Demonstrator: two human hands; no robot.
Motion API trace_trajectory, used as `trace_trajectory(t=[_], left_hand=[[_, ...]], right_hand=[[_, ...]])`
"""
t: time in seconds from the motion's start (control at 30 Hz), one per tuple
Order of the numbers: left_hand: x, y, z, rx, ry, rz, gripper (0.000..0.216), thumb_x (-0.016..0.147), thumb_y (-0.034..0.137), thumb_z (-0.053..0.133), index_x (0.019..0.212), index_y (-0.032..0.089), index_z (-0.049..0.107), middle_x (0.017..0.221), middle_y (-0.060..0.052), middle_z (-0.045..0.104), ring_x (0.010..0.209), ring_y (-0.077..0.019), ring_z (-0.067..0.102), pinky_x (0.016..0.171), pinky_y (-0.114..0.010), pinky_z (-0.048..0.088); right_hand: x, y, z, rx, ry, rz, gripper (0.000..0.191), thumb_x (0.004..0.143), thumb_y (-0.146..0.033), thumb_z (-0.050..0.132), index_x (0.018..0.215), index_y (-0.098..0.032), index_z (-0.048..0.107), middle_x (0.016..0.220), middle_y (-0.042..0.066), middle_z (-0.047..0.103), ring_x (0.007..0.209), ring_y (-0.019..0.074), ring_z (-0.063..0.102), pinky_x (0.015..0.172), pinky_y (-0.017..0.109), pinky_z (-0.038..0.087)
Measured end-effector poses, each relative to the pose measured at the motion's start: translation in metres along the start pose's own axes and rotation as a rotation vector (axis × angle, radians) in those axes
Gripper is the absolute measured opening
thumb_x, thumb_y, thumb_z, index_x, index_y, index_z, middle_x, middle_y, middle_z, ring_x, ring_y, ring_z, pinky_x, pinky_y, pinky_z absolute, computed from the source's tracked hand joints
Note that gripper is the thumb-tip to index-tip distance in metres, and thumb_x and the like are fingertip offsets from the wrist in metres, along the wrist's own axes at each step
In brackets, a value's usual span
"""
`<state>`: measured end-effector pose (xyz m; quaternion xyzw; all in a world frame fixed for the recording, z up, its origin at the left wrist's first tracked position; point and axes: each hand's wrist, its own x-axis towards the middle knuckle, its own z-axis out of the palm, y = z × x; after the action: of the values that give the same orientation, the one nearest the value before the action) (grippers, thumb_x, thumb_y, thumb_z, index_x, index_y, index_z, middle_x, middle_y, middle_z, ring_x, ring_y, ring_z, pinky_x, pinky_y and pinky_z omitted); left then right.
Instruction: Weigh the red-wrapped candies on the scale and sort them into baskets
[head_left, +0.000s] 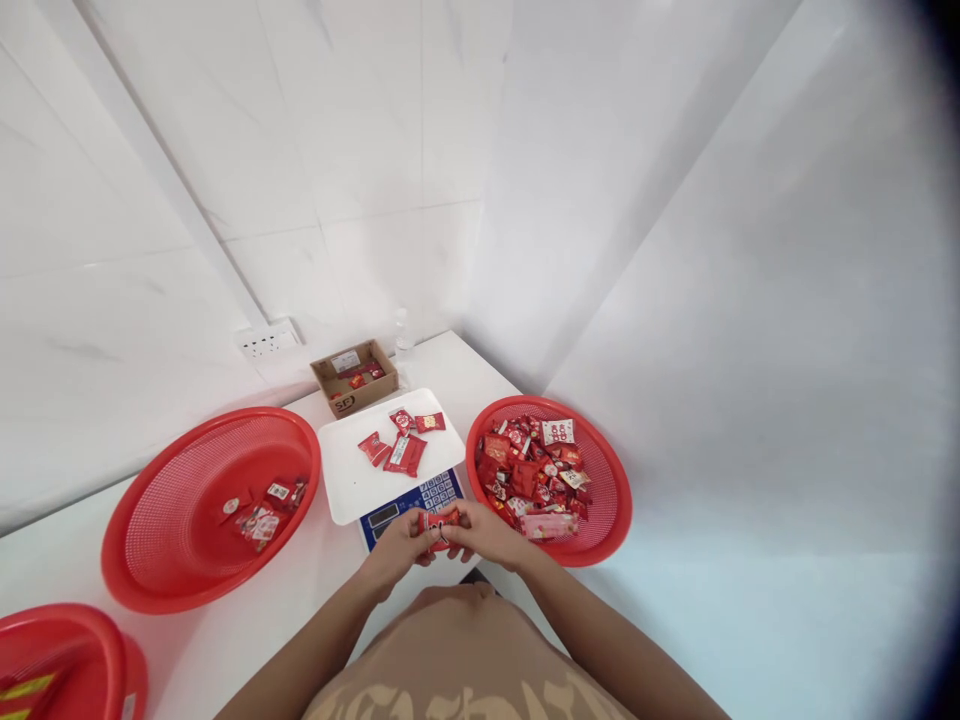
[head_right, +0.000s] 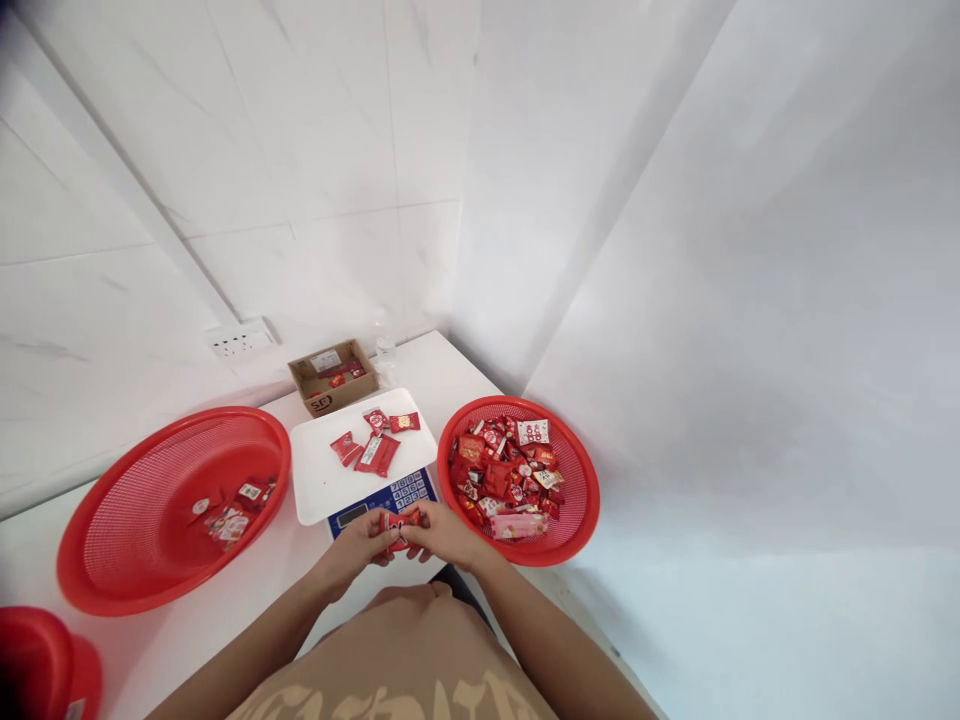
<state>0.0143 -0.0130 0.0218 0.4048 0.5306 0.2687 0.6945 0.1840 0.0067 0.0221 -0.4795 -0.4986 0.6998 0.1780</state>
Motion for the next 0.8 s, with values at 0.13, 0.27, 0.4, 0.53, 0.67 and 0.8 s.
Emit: trace_trajectory(t=[0.13, 0.27, 0.4, 0.53, 0.67, 0.8], left_hand=[[-0.002, 0.004, 0.003, 0.016, -0.050, 0.020, 0.035, 0.067, 0.047, 0.070, 0.074, 0.018, 0.051, 0.063, 0.002, 0.059, 0.055, -0.0103, 0.051, 0.057, -0.025, 0.040], [-0.003, 0.004, 0.004, -0.005, -0.149, 0.020, 0.032, 0.072, 0.046, 0.065, 0.076, 0.018, 0.050, 0.069, 0.000, 0.061, 0.057, -0.0099, 0.051, 0.059, -0.025, 0.039], [-0.003, 0.005, 0.004, 0.018, -0.105, 0.036, 0.023, 0.074, 0.038, 0.064, 0.078, 0.018, 0.053, 0.071, -0.001, 0.062, 0.063, -0.0115, 0.053, 0.062, -0.024, 0.039], [0.001, 0.008, 0.005, 0.068, -0.028, 0.109, 0.013, 0.072, 0.027, 0.066, 0.078, 0.018, 0.059, 0.072, 0.000, 0.063, 0.067, -0.0123, 0.053, 0.064, -0.024, 0.039], [0.005, 0.012, 0.002, 0.010, 0.002, 0.102, 0.019, 0.069, 0.028, 0.069, 0.085, 0.018, 0.062, 0.067, 0.000, 0.063, 0.066, -0.0135, 0.055, 0.066, -0.025, 0.041], [0.008, 0.016, -0.016, 0.007, 0.160, 0.043, 0.025, 0.068, 0.029, 0.070, 0.089, 0.019, 0.063, 0.074, -0.002, 0.066, 0.077, -0.0177, 0.061, 0.072, -0.027, 0.045]], right_hand=[[-0.006, 0.005, -0.005, -0.002, 0.013, -0.015, 0.037, 0.070, -0.047, 0.065, 0.089, -0.019, 0.051, 0.062, -0.006, 0.058, 0.049, 0.0075, 0.055, 0.045, 0.019, 0.039], [-0.008, 0.009, -0.008, -0.012, -0.018, -0.023, 0.039, 0.071, -0.053, 0.062, 0.086, -0.019, 0.049, 0.057, -0.008, 0.056, 0.043, 0.0057, 0.049, 0.043, 0.019, 0.036], [-0.007, 0.009, -0.010, 0.024, 0.005, -0.035, 0.040, 0.071, -0.052, 0.063, 0.088, -0.019, 0.050, 0.060, -0.007, 0.057, 0.045, 0.0057, 0.050, 0.046, 0.020, 0.039], [-0.006, 0.007, -0.012, 0.089, 0.028, -0.080, 0.039, 0.069, -0.047, 0.067, 0.092, -0.020, 0.052, 0.066, -0.007, 0.058, 0.051, 0.0057, 0.054, 0.054, 0.021, 0.044], [-0.005, 0.004, -0.018, 0.092, 0.070, -0.085, 0.039, 0.069, -0.047, 0.067, 0.093, -0.019, 0.053, 0.060, -0.007, 0.056, 0.050, 0.0074, 0.054, 0.050, 0.021, 0.042], [-0.002, 0.005, -0.039, 0.301, 0.317, -0.055, 0.034, 0.071, -0.046, 0.067, 0.091, -0.021, 0.053, 0.064, -0.004, 0.060, 0.054, 0.0093, 0.057, 0.052, 0.023, 0.045]])
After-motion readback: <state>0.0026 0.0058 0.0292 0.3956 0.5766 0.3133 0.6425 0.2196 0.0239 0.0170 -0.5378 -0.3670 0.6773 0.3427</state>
